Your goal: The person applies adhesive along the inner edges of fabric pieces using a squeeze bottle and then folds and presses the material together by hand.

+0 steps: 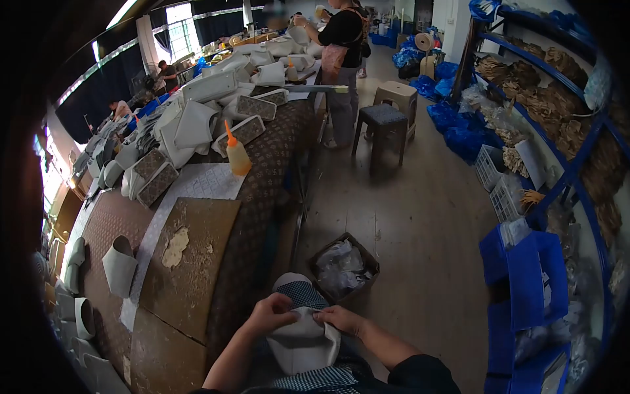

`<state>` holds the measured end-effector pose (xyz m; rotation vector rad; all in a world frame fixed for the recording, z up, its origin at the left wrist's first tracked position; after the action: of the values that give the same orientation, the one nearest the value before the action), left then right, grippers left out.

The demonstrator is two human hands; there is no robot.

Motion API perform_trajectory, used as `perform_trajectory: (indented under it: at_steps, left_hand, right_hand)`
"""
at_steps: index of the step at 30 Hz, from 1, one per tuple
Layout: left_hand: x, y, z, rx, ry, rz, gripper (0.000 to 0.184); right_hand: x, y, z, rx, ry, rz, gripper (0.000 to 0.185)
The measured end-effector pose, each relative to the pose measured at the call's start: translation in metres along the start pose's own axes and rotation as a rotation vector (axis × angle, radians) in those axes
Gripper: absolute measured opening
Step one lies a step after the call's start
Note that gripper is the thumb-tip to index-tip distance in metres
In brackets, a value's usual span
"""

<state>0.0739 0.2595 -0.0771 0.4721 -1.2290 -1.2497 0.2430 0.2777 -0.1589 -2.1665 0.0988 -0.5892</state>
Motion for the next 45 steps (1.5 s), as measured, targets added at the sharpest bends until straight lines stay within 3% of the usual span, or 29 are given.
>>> perform_trajectory:
  at_steps: [3,6,7,11,13,16,17,18,20,23,24,26,28,29,31,32,34,35,38,40,41,44,45]
  left_hand:
    - [0.015,0.015,-0.007,-0.446,0.203,-0.298,0.049]
    - [0.049,0.052,-0.027,-0.589,0.165,-0.350,0.050]
    - [0.049,0.042,-0.026,-0.553,0.128,-0.228,0.054]
    - [0.044,0.020,-0.013,-0.554,0.283,-0.322,0.051]
    - [0.040,0.018,-0.002,-0.553,0.332,-0.266,0.048]
    - [0.036,0.026,0.015,-0.579,0.336,-0.164,0.042]
    - [0.034,0.029,0.017,-0.551,0.296,-0.154,0.036]
    - [0.033,0.032,0.024,-0.495,0.305,-0.183,0.035]
    - [0.030,0.032,0.046,-0.389,0.311,-0.245,0.033]
    - [0.016,0.031,0.063,-0.183,0.220,-0.300,0.042]
    - [0.016,0.031,0.064,-0.134,0.195,-0.313,0.047]
    - [0.024,0.053,0.063,-0.160,0.372,-0.422,0.060]
    - [0.028,0.053,0.056,-0.214,0.421,-0.452,0.082]
    - [0.011,0.018,0.044,0.095,0.376,-0.425,0.083]
    - [0.001,-0.008,0.016,0.720,0.220,-0.241,0.079]
    - [-0.002,-0.014,0.011,0.822,0.172,-0.198,0.077]
    - [-0.008,-0.032,-0.007,1.025,0.067,-0.111,0.072]
    - [-0.009,-0.056,-0.010,1.021,0.188,-0.029,0.056]
    - [-0.038,-0.158,-0.040,0.833,0.169,0.073,0.036]
    - [-0.041,-0.192,-0.044,0.696,0.298,-0.025,0.026]
    - [-0.041,-0.195,-0.041,0.623,0.357,-0.076,0.024]
    - [-0.037,-0.142,-0.026,0.104,0.348,-0.006,0.029]
    - [-0.030,-0.112,-0.020,0.097,0.364,-0.017,0.029]
  right_hand:
    - [0.003,0.018,0.014,-0.070,0.114,-0.022,0.024]
    - [-0.002,0.032,0.030,-0.017,0.147,0.022,0.025]
    - [0.002,0.015,0.021,0.032,0.139,0.025,0.026]
    - [0.003,-0.037,-0.002,0.276,0.199,0.241,0.034]
    - [0.026,-0.089,-0.031,0.617,0.403,0.457,0.042]
    - [0.034,-0.091,-0.029,0.793,0.542,0.643,0.052]
    - [0.028,-0.077,-0.017,0.808,0.522,0.571,0.052]
    - [0.021,-0.064,-0.005,0.825,0.501,0.499,0.053]
    - [0.019,-0.030,0.022,0.863,0.385,0.136,0.048]
    - [0.033,-0.053,0.017,0.860,0.334,0.035,0.043]
    - [0.042,-0.070,0.017,0.823,0.413,0.125,0.041]
    - [0.055,-0.100,0.017,0.743,0.561,0.309,0.039]
    - [0.067,-0.133,0.010,0.922,0.797,0.635,0.042]
    - [0.076,-0.142,0.000,1.006,0.913,0.801,0.044]
    - [0.063,-0.141,-0.029,1.291,0.889,0.828,0.050]
    - [0.055,-0.136,-0.045,1.432,0.875,0.844,0.053]
    - [0.031,-0.096,-0.052,1.366,0.714,0.724,0.058]
    - [0.022,-0.078,-0.055,1.310,0.624,0.708,0.057]
    - [0.021,-0.036,-0.074,1.438,0.458,0.682,0.055]
    - [0.026,-0.038,-0.079,1.498,0.397,0.619,0.053]
    - [0.032,-0.043,-0.082,1.528,0.373,0.588,0.053]
    - [0.066,-0.100,-0.084,1.373,0.579,0.449,0.050]
    - [0.070,-0.108,-0.077,1.180,0.608,0.459,0.049]
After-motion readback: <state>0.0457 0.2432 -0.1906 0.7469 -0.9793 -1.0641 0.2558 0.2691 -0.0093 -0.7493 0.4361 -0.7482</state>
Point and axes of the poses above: each hand's wrist, its own x-axis away from the middle knuckle, its own z-axis out of the back of the hand, y = z × x, the point moved 9 cm from there along -x, towards the middle knuckle, and after that the axes turned 12 degrees about -y, right-handed, at the moved point
